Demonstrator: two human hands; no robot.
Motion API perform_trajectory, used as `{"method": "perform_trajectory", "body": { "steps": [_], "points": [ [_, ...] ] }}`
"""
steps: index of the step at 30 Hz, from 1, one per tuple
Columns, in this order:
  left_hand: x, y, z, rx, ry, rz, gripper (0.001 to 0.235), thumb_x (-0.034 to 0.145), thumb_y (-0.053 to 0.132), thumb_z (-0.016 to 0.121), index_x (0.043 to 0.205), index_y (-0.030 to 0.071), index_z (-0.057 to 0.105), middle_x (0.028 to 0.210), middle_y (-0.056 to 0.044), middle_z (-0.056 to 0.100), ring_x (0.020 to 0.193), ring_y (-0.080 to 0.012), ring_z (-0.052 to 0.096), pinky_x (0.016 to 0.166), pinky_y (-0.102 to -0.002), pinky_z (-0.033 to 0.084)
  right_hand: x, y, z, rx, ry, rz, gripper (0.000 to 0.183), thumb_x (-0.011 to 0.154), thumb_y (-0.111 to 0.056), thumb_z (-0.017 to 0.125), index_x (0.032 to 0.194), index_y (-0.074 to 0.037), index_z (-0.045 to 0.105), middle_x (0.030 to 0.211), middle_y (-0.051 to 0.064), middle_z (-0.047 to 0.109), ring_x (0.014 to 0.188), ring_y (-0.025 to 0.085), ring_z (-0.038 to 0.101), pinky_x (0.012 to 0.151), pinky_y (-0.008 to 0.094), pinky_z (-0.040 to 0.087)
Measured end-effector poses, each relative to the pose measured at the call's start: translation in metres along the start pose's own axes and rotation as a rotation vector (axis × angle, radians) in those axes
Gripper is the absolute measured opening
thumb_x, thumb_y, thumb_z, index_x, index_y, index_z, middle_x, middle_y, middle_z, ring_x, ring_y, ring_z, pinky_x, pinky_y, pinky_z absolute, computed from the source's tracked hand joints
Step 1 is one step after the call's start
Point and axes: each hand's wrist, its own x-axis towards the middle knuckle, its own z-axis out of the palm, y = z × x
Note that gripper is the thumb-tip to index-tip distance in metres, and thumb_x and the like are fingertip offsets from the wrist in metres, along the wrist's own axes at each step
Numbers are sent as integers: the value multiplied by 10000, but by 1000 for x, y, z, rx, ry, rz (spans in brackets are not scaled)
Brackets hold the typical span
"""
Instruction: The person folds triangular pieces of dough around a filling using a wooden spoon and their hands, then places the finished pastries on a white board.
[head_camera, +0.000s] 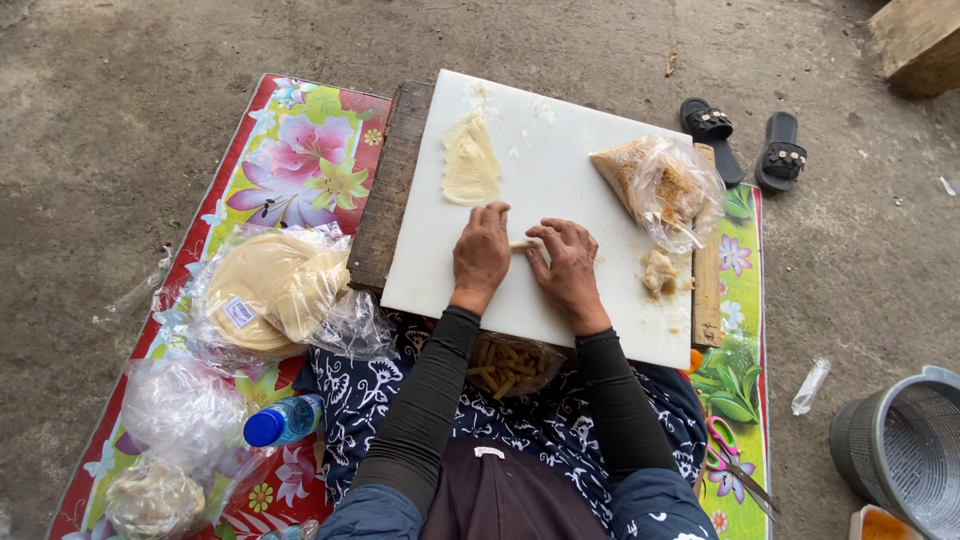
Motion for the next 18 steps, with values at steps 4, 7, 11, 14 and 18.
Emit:
{"method": "perform_trajectory", "body": {
  "steps": [4, 7, 11, 14, 18],
  "points": [
    [0, -9, 1, -208, 125, 24, 191, 1090, 163, 483, 1219, 82, 598, 1110, -120, 663, 949, -287, 704, 802, -383, 595, -2, -4, 0, -69, 27, -38, 177, 951, -243, 719, 1113, -172, 716, 1250, 58, 660, 1275, 269, 513, 1097, 460, 313],
    [0, -9, -2, -269, 151, 9, 185, 1090, 174, 496, 1210, 85, 606, 1096, -110, 676, 937, -271, 713, 801, -372, 594, -4, -4, 2, -93, 66, -53, 155, 986, -251, 684, 1107, -156, 706, 1197, 40, 674, 1223, 249, 541, 1067, 439, 341],
    [-4, -1, -10, -212, 8, 73, 206, 1042, 213, 570, 1210, 109, 627, 1109, -109, 688, 874, -237, 722, 759, -352, 604, -4, 2, 7, -48, 125, -20, 159, 1034, -246, 640, 1122, -125, 695, 1118, 30, 691, 1154, 245, 576, 1011, 414, 372],
    [-10, 5, -16, -262, -92, 183, 293, 991, 236, 618, 1256, 112, 635, 1090, -103, 711, 871, -220, 726, 738, -350, 602, -6, 8, 9, 9, 162, -30, 177, 1050, -254, 621, 1144, -119, 687, 1106, 35, 705, 1122, 250, 598, 975, 401, 393],
    [-14, 7, -17, -249, -165, 117, 246, 985, 300, 641, 1169, 145, 696, 1030, -38, 766, 846, -177, 742, 745, -328, 610, -5, 10, 10, 26, 160, -56, 177, 1049, -247, 608, 1157, -135, 691, 1093, 38, 719, 1108, 255, 619, 943, 393, 409]
  ]
}}
